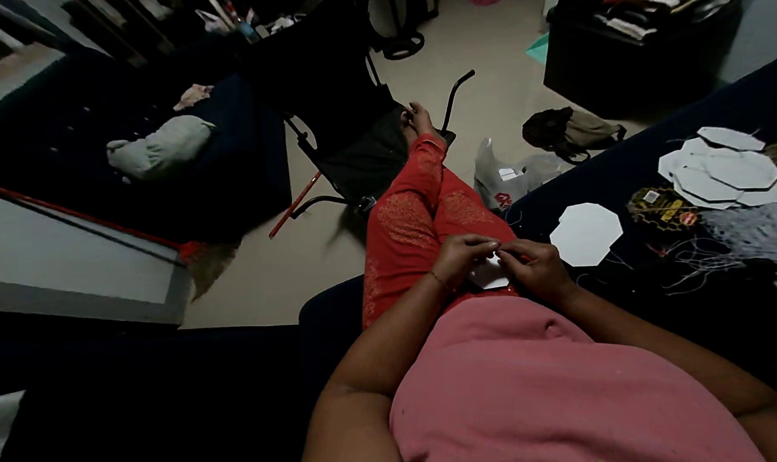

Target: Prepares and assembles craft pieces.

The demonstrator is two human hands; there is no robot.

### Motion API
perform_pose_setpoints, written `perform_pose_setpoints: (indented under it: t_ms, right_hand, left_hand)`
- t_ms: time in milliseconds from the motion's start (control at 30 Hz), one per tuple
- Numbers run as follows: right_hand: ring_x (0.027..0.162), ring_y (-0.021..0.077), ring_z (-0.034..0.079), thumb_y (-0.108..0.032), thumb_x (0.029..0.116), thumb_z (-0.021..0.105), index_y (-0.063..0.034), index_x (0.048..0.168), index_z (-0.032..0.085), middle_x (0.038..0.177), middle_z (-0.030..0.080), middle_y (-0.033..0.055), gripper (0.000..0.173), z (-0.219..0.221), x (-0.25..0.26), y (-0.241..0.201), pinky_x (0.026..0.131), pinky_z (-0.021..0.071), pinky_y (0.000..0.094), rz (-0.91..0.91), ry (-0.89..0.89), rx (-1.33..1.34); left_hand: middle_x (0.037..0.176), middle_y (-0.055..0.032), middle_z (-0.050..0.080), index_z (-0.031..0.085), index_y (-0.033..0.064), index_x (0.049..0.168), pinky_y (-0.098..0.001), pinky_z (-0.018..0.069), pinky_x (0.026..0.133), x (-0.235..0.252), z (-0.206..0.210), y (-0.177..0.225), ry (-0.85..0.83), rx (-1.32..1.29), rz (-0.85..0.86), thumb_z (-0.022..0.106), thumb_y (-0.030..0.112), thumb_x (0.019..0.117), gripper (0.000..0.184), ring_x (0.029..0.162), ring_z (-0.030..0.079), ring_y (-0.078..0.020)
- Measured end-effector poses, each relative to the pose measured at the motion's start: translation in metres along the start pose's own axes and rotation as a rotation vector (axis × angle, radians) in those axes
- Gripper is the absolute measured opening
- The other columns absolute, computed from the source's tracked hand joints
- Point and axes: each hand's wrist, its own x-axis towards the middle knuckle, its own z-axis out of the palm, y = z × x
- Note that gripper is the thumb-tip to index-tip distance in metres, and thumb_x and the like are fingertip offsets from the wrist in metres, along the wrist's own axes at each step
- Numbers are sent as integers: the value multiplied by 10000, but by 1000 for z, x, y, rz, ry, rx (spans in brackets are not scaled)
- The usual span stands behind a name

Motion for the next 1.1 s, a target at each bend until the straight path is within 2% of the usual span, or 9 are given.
perform_pose_setpoints:
  t_ms: [167, 267, 433, 500, 633, 833, 967, 1100]
  right_hand:
    - [794, 154, 720, -133, 963, 614, -4, 948, 766, 910, 755, 120, 200, -1, 1, -1, 762, 596, 307, 11, -12, -4]
    - [826, 178, 726, -155, 972, 620, -9, 1015, 766, 955, 755, 121, 211, -10, 5, -1, 797, 606, 351, 36, -94, 8]
    - [1068, 275, 709, -101, 949, 655, -20, 1193, 728, 1169, 724, 159, 267, -35, 23, 1, 949, 574, 457, -102, -254, -55]
    - [1076, 296, 711, -87, 968, 625, -43, 1184, 745, 1171, 726, 160, 251, -41, 32, 0, 938, 576, 468, -234, -293, -99]
    - [970, 307, 724, -19, 963, 580, -65, 1077, 772, 1059, 750, 141, 228, -43, 47, -3, 852, 582, 469, -466, -374, -142]
    - [914, 304, 725, 38, 944, 557, -31, 989, 746, 947, 745, 133, 207, -38, 50, -5, 835, 584, 444, -635, -378, -279]
    - [871, 311, 719, -19, 966, 558, -10, 949, 701, 919, 726, 148, 145, -30, 45, 1, 768, 592, 438, -576, -322, -316]
    - [827, 271, 699, -65, 947, 580, 25, 962, 711, 916, 702, 158, 160, -23, 36, 8, 755, 593, 426, -277, -259, -141]
  left_hand:
    - [802, -7, 673, 717, -31, 1011, -186, 497, 635, 0, 1, 1, -5, 11, -6, 639, 60, 985, 122, 670, 587, -30]
    - [794, -3, 668, 707, -34, 989, -202, 512, 666, 2, -1, -1, -27, 60, 34, 648, 50, 973, 104, 691, 595, -38]
    - [862, -30, 682, 714, -42, 1026, -221, 518, 736, 2, -6, 4, -124, 375, 80, 648, 107, 982, 169, 744, 599, -33]
    - [886, -42, 685, 710, -47, 1028, -225, 521, 751, 1, -6, 7, -163, 424, 81, 639, 91, 979, 163, 759, 602, -34]
    - [889, -54, 687, 702, -58, 1019, -228, 521, 757, -2, -5, 13, -213, 503, 79, 637, 99, 981, 174, 763, 604, -34]
    - [903, -73, 677, 691, -73, 1033, -234, 517, 766, -3, -6, 15, -214, 529, 67, 610, 82, 992, 180, 764, 595, -46]
    - [878, -60, 667, 687, -69, 1022, -230, 518, 745, -1, -8, 11, -182, 483, 83, 611, 113, 1005, 198, 750, 592, -44]
    - [883, -39, 667, 693, -55, 1025, -220, 507, 756, 5, -11, -2, -134, 381, 143, 616, 113, 1005, 185, 774, 585, -27]
